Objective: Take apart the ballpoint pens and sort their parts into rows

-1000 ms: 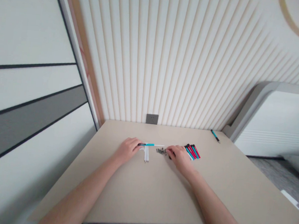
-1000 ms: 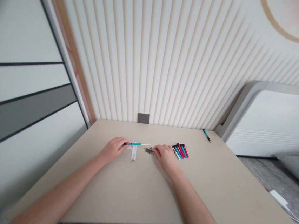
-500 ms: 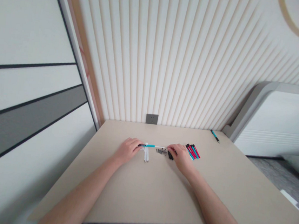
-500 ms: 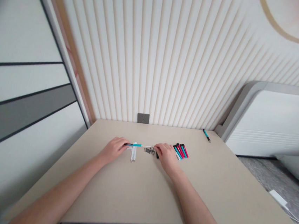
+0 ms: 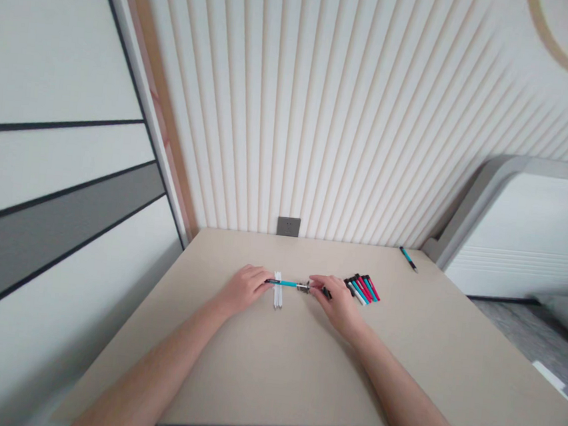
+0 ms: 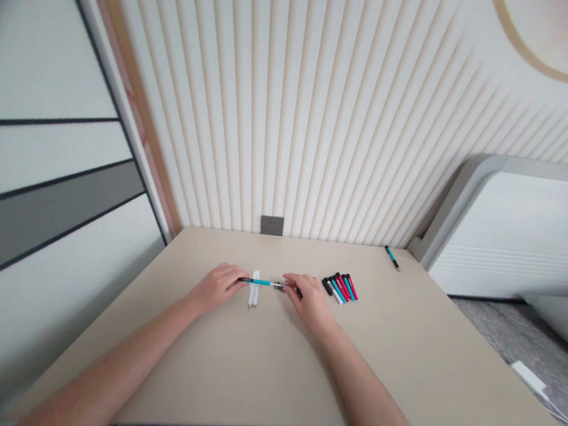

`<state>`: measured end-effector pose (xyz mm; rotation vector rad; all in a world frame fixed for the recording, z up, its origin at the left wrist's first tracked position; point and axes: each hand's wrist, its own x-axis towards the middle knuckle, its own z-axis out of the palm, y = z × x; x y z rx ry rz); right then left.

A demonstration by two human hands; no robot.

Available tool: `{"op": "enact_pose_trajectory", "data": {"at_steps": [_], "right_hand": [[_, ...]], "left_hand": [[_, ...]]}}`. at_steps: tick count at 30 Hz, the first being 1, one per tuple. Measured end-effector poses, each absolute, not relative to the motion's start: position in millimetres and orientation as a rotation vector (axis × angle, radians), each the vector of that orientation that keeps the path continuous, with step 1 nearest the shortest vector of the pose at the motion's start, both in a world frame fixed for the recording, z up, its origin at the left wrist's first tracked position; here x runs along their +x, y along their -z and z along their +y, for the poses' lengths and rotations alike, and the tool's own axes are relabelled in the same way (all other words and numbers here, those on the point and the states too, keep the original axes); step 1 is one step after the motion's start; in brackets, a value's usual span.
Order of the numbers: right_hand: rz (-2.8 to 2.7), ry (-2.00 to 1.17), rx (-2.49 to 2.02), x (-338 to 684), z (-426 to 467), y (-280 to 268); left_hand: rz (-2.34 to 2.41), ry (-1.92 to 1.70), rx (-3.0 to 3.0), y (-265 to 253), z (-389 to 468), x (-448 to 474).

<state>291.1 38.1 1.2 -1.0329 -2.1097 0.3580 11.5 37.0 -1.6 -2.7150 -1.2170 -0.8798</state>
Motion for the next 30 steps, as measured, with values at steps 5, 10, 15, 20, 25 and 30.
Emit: {"op": "enact_pose_trajectory", "data": {"at_steps": [5, 10, 15, 20, 25, 30], "right_hand": [[-2.024, -0.305, -1.130, 298, 44, -2], [-2.105, -0.122, -1.331, 311, 54, 7], [-2.248, -0.104, -1.448, 313, 54, 16], [-2.257, -0.141, -1.468, 311, 53, 16], [-2.218, -0.139, -1.500, 307, 53, 13], [-2.189, -0.104, -1.536, 302, 52, 11]], "left_hand": [[-1.267, 0.917, -2.677, 1, 37, 11], [-1.316, 0.949, -2.635, 0, 38, 10], [-1.314, 0.958, -2.622, 0, 38, 10], [-1.321, 0.942, -2.628, 1, 38, 10], [-1.306, 0.947, -2.641, 2, 39, 10], [-1.314, 0.931, -2.647, 3, 40, 9]]}}
